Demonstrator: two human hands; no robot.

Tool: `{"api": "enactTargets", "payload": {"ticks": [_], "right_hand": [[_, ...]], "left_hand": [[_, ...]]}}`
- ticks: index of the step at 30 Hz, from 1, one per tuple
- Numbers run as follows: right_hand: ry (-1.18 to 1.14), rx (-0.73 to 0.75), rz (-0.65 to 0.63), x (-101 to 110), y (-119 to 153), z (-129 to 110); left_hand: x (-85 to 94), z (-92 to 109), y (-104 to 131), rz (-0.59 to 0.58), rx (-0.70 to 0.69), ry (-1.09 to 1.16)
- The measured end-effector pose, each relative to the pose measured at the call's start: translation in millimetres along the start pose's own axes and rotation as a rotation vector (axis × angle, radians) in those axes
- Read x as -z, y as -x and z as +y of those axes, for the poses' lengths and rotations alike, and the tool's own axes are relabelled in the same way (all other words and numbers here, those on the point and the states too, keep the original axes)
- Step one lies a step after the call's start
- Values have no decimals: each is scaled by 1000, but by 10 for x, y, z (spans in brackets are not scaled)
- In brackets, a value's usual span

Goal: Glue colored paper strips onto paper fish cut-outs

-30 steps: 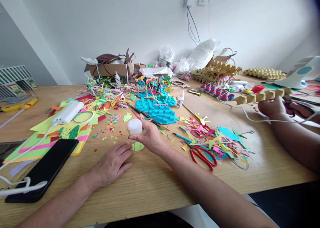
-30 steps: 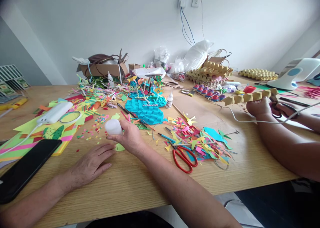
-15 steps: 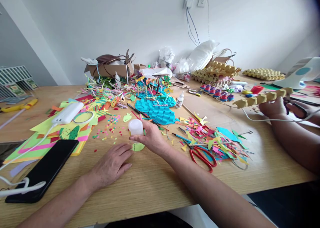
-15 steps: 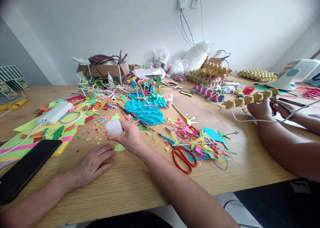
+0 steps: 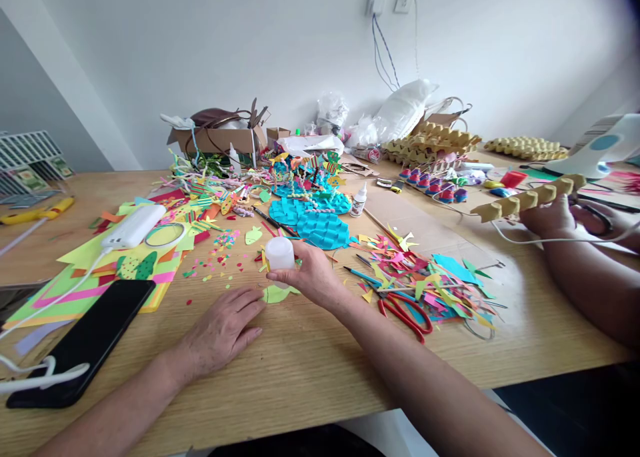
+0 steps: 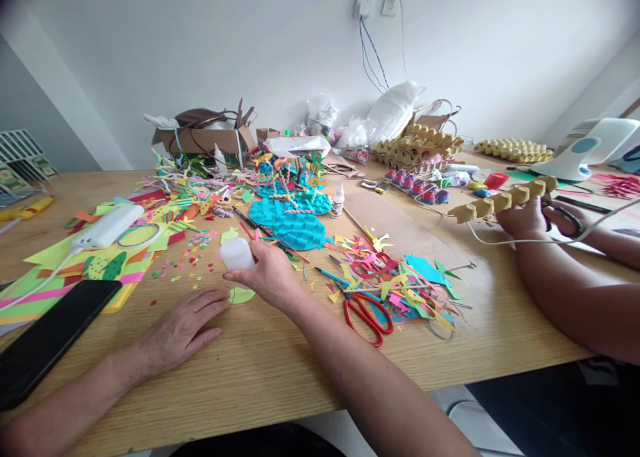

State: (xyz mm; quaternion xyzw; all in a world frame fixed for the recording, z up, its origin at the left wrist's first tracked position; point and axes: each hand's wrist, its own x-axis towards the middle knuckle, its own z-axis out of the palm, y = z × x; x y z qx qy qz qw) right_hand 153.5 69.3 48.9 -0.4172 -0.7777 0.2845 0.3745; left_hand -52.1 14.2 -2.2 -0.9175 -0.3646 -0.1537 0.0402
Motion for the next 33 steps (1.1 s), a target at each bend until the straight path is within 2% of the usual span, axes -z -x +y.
{"api": "enactTargets", "payload": {"ticks": [6,12,17,24,30,33], "right_hand": [[-6,-25,-41,-17,23,-75],[-6,12,-15,-8,30,-45],[-2,7,-44,-25,30,-54],[31,19,43,26,27,-55],[-15,-5,-49,-12,33,-118],[-7,-6,-42,-9,29,-76]], "left_hand": [[10,5,-12,18,-3,9],[23,11,-14,0,-8,-5],[21,7,-14,-9,-8,-13],[19,1,-16,2,-16,-28],[9,-5,-22,0,-14,-19],[11,-6,-28,0,-10,-14]]}}
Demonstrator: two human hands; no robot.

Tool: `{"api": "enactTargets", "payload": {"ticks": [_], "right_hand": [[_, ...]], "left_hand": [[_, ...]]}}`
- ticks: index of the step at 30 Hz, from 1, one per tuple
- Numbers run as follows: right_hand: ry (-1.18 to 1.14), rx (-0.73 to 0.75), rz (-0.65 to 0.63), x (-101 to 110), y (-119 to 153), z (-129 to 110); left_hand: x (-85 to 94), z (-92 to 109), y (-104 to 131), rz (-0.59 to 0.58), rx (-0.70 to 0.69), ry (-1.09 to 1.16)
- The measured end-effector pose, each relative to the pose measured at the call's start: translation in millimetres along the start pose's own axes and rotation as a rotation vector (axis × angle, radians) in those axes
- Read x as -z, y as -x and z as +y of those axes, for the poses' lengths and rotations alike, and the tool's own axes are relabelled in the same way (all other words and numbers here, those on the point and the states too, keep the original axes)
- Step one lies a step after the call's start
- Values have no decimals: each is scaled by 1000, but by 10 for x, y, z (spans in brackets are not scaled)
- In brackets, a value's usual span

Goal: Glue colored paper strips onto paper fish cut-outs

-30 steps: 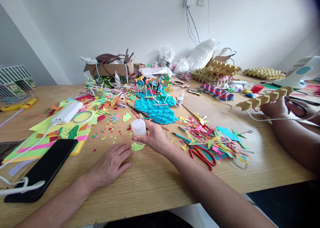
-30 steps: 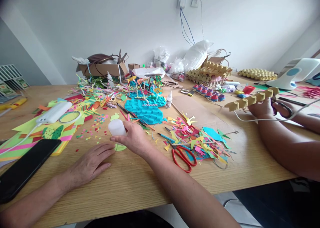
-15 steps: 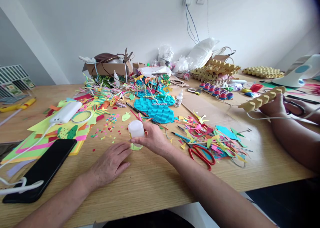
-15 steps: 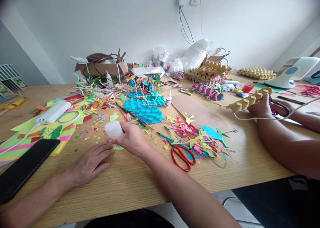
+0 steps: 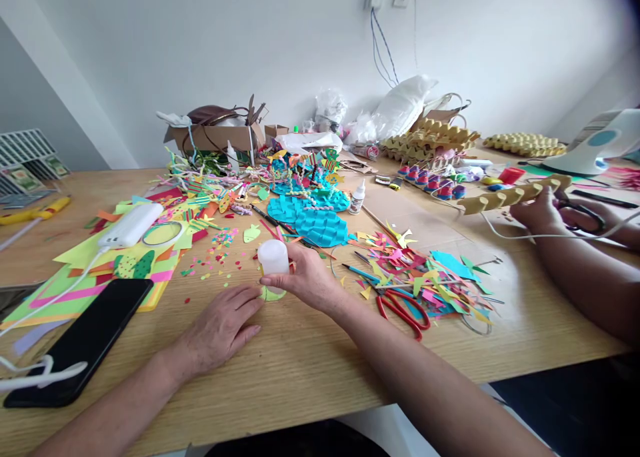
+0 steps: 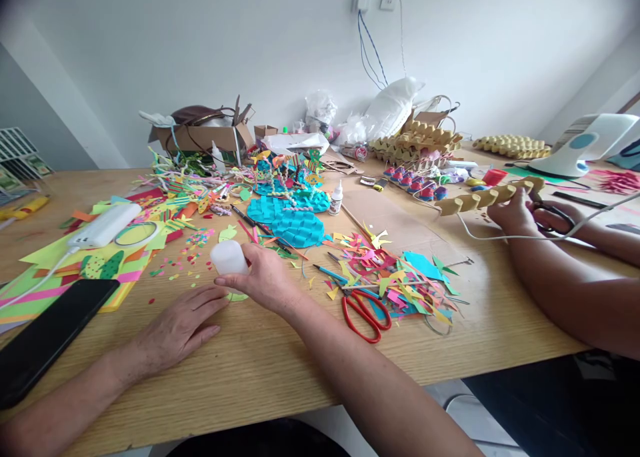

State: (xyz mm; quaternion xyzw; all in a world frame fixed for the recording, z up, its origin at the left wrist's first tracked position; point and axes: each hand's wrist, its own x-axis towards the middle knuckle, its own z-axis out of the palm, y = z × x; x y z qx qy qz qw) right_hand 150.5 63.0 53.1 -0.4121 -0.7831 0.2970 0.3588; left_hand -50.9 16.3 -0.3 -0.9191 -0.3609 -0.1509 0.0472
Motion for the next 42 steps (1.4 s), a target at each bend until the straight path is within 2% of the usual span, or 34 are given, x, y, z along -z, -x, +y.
{"api": "enactTargets", "payload": {"ticks": [5,11,18,35,42], "right_hand": [[23,27,86,33,-7,61],[29,22,60,12,-22,56],[27,38,126,12,-55,121],[77,-28,75,-29,-106,87],[88,0,80,4,-88,101]], "left_hand": [[16,2,-1,-14,6,5],[14,5,4,-22,3,-5],[13,5,11,-20,11,12],[21,12,-4,3,4,9],[11,4,2,-9,12,13]]}}
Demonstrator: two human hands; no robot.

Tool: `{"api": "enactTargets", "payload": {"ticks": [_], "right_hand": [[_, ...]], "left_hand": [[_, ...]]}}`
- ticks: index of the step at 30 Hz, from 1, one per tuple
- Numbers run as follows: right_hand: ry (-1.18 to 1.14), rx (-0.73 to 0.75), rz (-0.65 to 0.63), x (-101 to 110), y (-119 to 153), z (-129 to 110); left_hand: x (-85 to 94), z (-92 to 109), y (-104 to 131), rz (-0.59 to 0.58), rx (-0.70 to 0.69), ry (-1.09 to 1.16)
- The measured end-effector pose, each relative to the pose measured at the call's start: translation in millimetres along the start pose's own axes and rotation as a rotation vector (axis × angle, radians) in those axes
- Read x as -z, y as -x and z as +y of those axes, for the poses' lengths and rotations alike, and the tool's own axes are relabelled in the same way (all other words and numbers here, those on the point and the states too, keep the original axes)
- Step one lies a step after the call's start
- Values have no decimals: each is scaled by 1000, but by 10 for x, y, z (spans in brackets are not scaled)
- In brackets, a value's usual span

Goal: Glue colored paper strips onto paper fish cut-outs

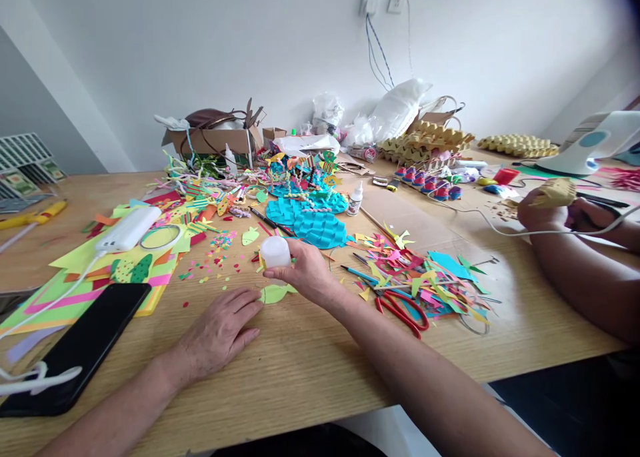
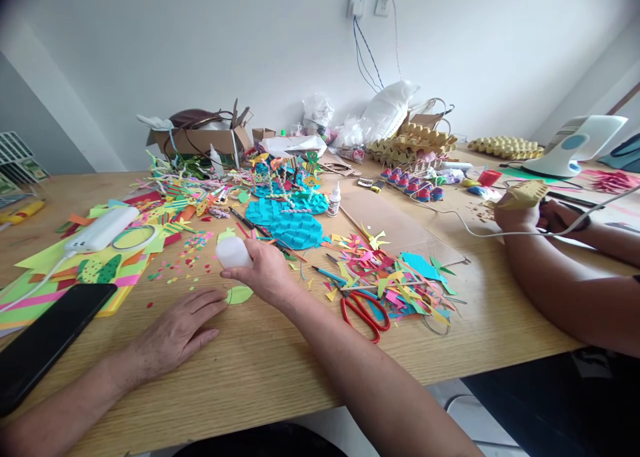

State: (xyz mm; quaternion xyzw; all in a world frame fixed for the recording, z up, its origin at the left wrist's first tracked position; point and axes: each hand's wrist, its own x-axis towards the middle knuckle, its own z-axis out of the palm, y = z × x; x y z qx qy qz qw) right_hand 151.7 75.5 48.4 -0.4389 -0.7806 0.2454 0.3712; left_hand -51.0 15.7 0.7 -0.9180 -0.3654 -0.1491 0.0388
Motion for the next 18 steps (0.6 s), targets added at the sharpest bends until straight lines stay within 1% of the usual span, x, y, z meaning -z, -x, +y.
{"api": "enactTargets", "payload": {"ticks": [5,9,13,18], "right_hand": [[-28,19,-8,31,16,2],[-16,11,0,-10,11,4],[-19,4,-23,-45,-4,3],[-25,26,-3,-12,11,8]], "left_hand": [[-3,1,3,0,9,13],[-12,2,9,7,15,28],[-15,0,12,-2,14,22],[-12,-3,18,-10,11,7]]}}
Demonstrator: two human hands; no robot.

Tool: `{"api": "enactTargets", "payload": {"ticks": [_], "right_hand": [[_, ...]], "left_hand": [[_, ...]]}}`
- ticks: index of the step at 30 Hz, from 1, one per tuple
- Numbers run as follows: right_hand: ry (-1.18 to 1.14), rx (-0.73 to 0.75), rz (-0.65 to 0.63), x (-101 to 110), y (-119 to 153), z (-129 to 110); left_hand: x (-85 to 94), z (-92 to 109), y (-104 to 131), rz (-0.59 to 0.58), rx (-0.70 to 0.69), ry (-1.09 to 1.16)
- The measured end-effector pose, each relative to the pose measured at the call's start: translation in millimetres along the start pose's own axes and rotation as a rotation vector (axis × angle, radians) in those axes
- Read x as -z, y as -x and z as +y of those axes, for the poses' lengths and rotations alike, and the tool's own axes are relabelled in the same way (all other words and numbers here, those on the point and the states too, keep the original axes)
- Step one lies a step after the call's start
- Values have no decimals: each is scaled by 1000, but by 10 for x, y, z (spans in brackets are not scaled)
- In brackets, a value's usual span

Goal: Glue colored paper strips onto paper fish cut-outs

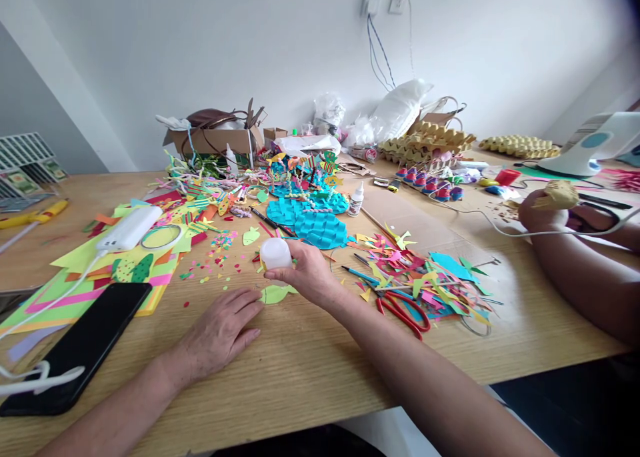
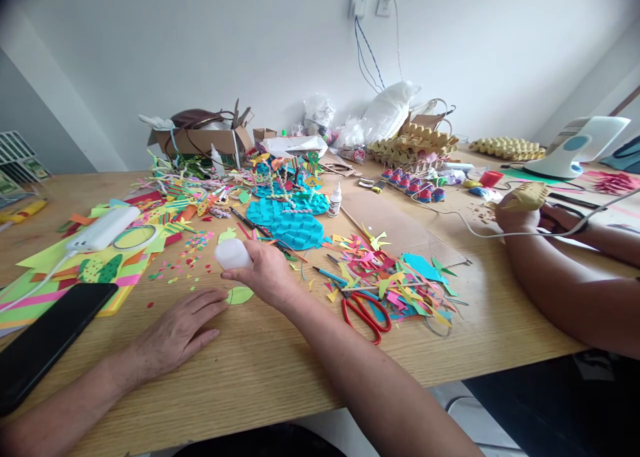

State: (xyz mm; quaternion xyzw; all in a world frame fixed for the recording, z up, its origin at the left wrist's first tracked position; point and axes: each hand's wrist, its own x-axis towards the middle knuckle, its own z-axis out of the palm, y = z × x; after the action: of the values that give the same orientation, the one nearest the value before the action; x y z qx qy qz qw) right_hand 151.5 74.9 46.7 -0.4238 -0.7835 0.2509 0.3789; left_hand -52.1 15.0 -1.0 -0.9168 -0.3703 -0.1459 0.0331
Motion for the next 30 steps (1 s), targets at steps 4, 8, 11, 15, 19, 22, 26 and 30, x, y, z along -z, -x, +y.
{"api": "enactTargets", "payload": {"ticks": [4,8,11,15,19,22,26,30], "right_hand": [[-25,16,0,17,19,5],[-17,-2,7,-29,7,-9],[-31,-3,-5,-70,-12,-38],[-45,-10,-6,-69,-17,-54],[-33,1,33,-16,9,-9],[-44,20,61,3,20,28],[-10,20,55,-36,-2,19],[-12,-19,38,-96,-26,-23]], "left_hand": [[4,3,-1,-7,-5,-12],[-1,-1,-2,-2,-12,-21],[-5,-5,-4,-3,-20,-28],[-7,-8,-7,0,-19,-29],[-3,-2,-8,5,-13,-14],[4,6,-7,7,-11,3],[10,12,-7,7,-15,6],[10,15,-16,11,-24,3]]}}
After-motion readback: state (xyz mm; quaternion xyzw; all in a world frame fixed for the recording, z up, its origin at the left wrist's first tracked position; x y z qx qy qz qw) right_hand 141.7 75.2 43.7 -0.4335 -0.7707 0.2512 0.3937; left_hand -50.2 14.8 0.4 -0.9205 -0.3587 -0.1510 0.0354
